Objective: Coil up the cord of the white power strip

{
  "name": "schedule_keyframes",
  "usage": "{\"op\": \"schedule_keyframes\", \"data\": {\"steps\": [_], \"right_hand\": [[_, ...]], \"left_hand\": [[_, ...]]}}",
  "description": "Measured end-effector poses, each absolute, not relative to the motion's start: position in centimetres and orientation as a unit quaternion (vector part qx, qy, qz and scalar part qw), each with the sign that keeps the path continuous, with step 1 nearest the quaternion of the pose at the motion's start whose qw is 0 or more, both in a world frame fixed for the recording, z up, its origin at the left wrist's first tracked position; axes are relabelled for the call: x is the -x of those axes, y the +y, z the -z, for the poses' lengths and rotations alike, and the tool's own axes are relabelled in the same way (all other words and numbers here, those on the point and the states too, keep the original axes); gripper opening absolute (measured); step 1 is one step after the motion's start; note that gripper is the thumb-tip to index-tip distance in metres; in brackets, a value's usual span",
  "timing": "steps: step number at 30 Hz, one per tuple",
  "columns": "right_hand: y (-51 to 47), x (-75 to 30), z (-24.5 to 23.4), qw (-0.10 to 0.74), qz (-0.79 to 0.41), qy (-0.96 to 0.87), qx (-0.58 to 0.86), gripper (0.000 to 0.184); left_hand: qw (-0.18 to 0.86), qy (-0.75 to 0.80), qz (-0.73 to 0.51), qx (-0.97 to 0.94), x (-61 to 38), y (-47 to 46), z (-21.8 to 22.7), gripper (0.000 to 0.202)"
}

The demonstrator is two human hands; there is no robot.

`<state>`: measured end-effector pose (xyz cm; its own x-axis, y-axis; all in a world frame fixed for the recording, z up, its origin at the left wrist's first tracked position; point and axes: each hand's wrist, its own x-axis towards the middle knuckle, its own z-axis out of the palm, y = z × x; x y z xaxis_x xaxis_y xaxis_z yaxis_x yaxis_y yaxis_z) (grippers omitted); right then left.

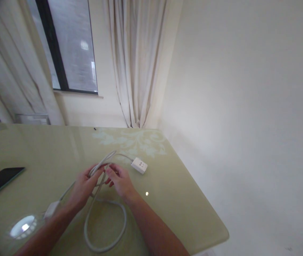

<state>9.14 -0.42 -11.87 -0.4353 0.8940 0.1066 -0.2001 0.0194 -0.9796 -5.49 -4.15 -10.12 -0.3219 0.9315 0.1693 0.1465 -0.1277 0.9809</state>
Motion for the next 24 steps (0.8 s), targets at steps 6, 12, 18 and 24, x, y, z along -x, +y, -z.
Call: {"op": "schedule_keyframes", "data": {"steps": [6,12,18,24], "right_hand": [[-0.8,-8.9,11.8,0.493,-0.605,-0.525,0.338,0.038],[-0.4,-9.1,12.5,0.479,-0.587,-0.561,0.333,0.035],[-1.5,-10.0,12.2,0.348,-0.587,-0.693,0.234,0.035],[-2.8,-11.3,9.6,0.227,-0.612,-0.745,0.136,0.037]], "left_hand": [[0.373,0.509,-0.56,-0.536,5.2,-4.6,9.6,0.035],[0.499,0.48,-0.606,-0.391,5.3,-4.0,10.6,0.049],[0.55,0.469,-0.678,-0.135,5.8,-2.8,11.3,0.041],[0.571,0.4,-0.713,-0.078,7.2,-2.6,10.2,0.041]]}}
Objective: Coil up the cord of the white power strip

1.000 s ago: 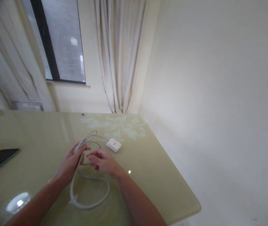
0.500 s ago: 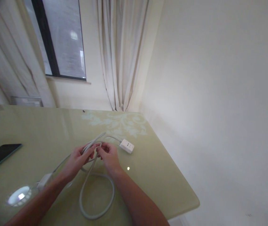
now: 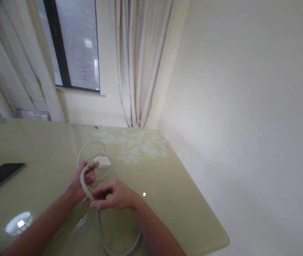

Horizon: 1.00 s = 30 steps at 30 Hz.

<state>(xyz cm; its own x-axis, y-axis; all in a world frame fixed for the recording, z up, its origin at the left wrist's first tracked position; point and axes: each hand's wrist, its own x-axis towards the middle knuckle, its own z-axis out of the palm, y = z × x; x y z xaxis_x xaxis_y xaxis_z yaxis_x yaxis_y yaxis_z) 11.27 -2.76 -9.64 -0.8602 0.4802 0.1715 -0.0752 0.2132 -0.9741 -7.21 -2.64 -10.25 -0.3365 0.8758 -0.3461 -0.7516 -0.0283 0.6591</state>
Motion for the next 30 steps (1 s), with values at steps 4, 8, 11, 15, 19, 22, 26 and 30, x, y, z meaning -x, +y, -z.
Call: {"op": "schedule_keyframes", "data": {"steps": [4,8,11,15,19,22,26,30], "right_hand": [[-1.7,-12.1,10.1,0.158,-0.672,-0.706,0.154,0.042],[-0.2,-11.7,11.4,0.272,-0.662,-0.659,0.23,0.054],[0.1,-10.8,11.6,0.386,-0.585,-0.646,0.303,0.06],[-0.6,-9.8,10.6,0.373,-0.332,-0.768,0.402,0.062],[-0.8,-9.5,9.4,0.265,-0.153,-0.835,0.457,0.069],[-0.2,-10.2,8.6,0.192,-0.084,-0.849,0.485,0.05],[0.4,-12.0,7.5,0.182,-0.074,-0.878,0.436,0.051],[0.3,-14.0,5.2,0.342,-0.156,-0.858,0.35,0.059]], "left_hand": [[0.572,0.426,-0.691,-0.119,7.6,-2.4,10.4,0.032],[0.544,0.455,-0.676,-0.203,7.3,-2.2,11.0,0.038],[0.525,0.46,-0.665,-0.263,6.5,-2.5,10.8,0.042],[0.558,0.418,-0.635,-0.332,5.4,-3.3,10.1,0.051],[0.609,0.383,-0.585,-0.375,5.3,-3.5,9.9,0.059],[0.618,0.36,-0.612,-0.337,5.8,-2.9,10.4,0.05],[0.664,0.3,-0.639,-0.245,6.5,-1.9,10.8,0.035],[0.643,0.31,-0.672,-0.198,6.5,-1.2,11.1,0.02]]}}
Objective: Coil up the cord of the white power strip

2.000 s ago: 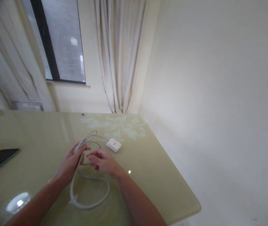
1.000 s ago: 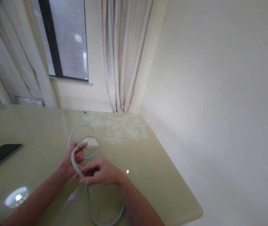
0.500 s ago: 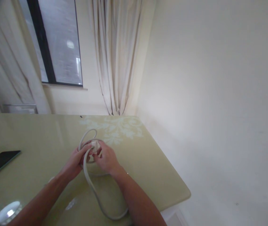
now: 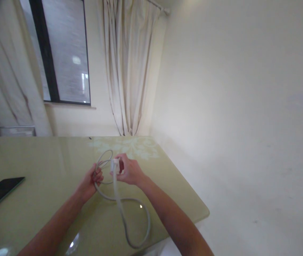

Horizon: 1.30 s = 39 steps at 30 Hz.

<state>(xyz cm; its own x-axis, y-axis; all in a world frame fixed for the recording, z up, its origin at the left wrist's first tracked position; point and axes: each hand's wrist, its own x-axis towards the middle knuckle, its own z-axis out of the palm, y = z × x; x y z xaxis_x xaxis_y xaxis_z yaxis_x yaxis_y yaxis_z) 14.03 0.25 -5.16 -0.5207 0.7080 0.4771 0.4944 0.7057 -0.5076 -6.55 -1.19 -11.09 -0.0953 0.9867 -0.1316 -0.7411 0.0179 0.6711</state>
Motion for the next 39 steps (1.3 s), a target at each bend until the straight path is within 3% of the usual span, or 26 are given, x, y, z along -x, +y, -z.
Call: {"op": "schedule_keyframes", "data": {"steps": [4,7,9,11,14,17,20,23,26,30,39], "right_hand": [[1.6,-16.2,0.6,0.507,-0.143,-0.769,0.362,0.055],[3.9,-18.6,-3.8,0.494,-0.055,-0.745,0.445,0.055],[5.3,-20.7,-7.1,0.395,0.05,-0.76,0.514,0.053],[6.1,-22.9,-10.4,0.244,0.181,-0.775,0.555,0.051],[6.4,-25.8,-15.3,0.04,0.328,-0.773,0.542,0.046],[6.2,-27.4,-19.2,-0.048,0.397,-0.744,0.536,0.046],[5.9,-28.0,-21.7,-0.068,0.431,-0.729,0.527,0.04],[5.7,-28.1,-22.9,-0.054,0.473,-0.725,0.497,0.033],[5.6,-28.4,-22.9,-0.051,0.511,-0.719,0.468,0.031],[6.1,-29.3,-21.9,-0.056,0.511,-0.726,0.456,0.035],[8.3,-28.8,-17.2,-0.107,0.434,-0.727,0.521,0.038]], "left_hand": [[0.601,0.337,-0.701,-0.186,6.3,-0.4,11.9,0.013],[0.575,0.362,-0.708,-0.193,6.2,0.0,12.4,0.017],[0.562,0.38,-0.704,-0.209,6.0,0.0,12.5,0.026],[0.555,0.396,-0.694,-0.233,5.9,-0.1,12.5,0.039],[0.549,0.408,-0.679,-0.267,5.8,-0.2,12.5,0.059],[0.509,0.435,-0.654,-0.352,5.9,-0.2,12.8,0.07],[0.367,0.518,-0.591,-0.497,6.1,0.0,13.6,0.047],[0.241,0.564,-0.568,-0.549,6.2,0.3,14.5,0.026],[0.171,0.569,-0.545,-0.592,6.2,0.6,15.2,0.031],[0.173,0.572,-0.525,-0.607,6.1,0.9,15.9,0.039],[0.172,0.595,-0.505,-0.601,6.3,0.1,16.2,0.017]]}}
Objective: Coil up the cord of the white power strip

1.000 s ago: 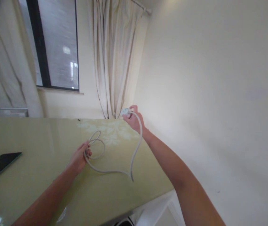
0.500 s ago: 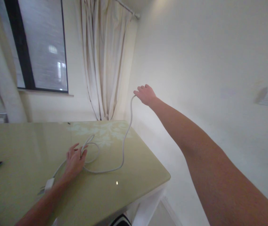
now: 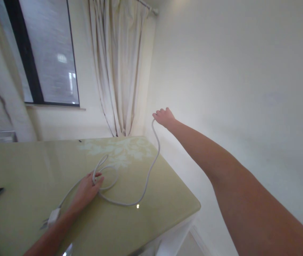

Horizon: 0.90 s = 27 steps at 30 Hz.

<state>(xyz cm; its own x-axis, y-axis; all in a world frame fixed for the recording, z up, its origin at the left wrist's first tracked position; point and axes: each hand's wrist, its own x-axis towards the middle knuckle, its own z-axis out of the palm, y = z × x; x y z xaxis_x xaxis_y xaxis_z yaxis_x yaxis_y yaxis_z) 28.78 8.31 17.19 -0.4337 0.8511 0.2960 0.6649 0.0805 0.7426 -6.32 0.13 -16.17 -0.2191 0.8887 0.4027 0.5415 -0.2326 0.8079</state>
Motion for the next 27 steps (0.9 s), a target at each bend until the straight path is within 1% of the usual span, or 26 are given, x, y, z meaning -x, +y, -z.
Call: {"op": "schedule_keyframes", "data": {"steps": [4,6,9,14,17,22,24,27], "right_hand": [[9.2,-27.9,-12.6,0.172,-0.356,0.77,-0.5,0.034],[9.4,-27.4,-9.5,0.193,-0.329,0.792,-0.476,0.032],[9.1,-26.5,-4.5,0.207,-0.296,0.819,-0.446,0.028],[8.5,-25.5,1.9,0.208,-0.261,0.848,-0.412,0.027],[8.9,-25.3,4.1,0.198,-0.249,0.856,-0.409,0.029],[10.3,-25.0,6.2,0.184,-0.221,0.859,-0.424,0.031],[10.7,-24.7,6.9,0.181,-0.206,0.858,-0.435,0.031],[10.9,-24.4,7.3,0.171,-0.183,0.854,-0.457,0.031]], "left_hand": [[0.218,0.592,-0.5,-0.594,5.9,-0.6,15.9,0.009],[0.237,0.591,-0.494,-0.592,5.5,-0.9,15.7,0.017],[0.245,0.594,-0.49,-0.589,5.1,-1.2,15.4,0.025],[0.249,0.599,-0.474,-0.595,4.7,-1.4,14.8,0.024],[0.264,0.599,-0.463,-0.598,4.6,-1.5,14.6,0.025],[0.346,0.551,-0.467,-0.598,4.1,-1.6,14.3,0.05],[0.383,0.516,-0.482,-0.595,4.0,-1.6,13.9,0.056],[0.413,0.476,-0.499,-0.595,4.1,-1.8,13.3,0.053]]}}
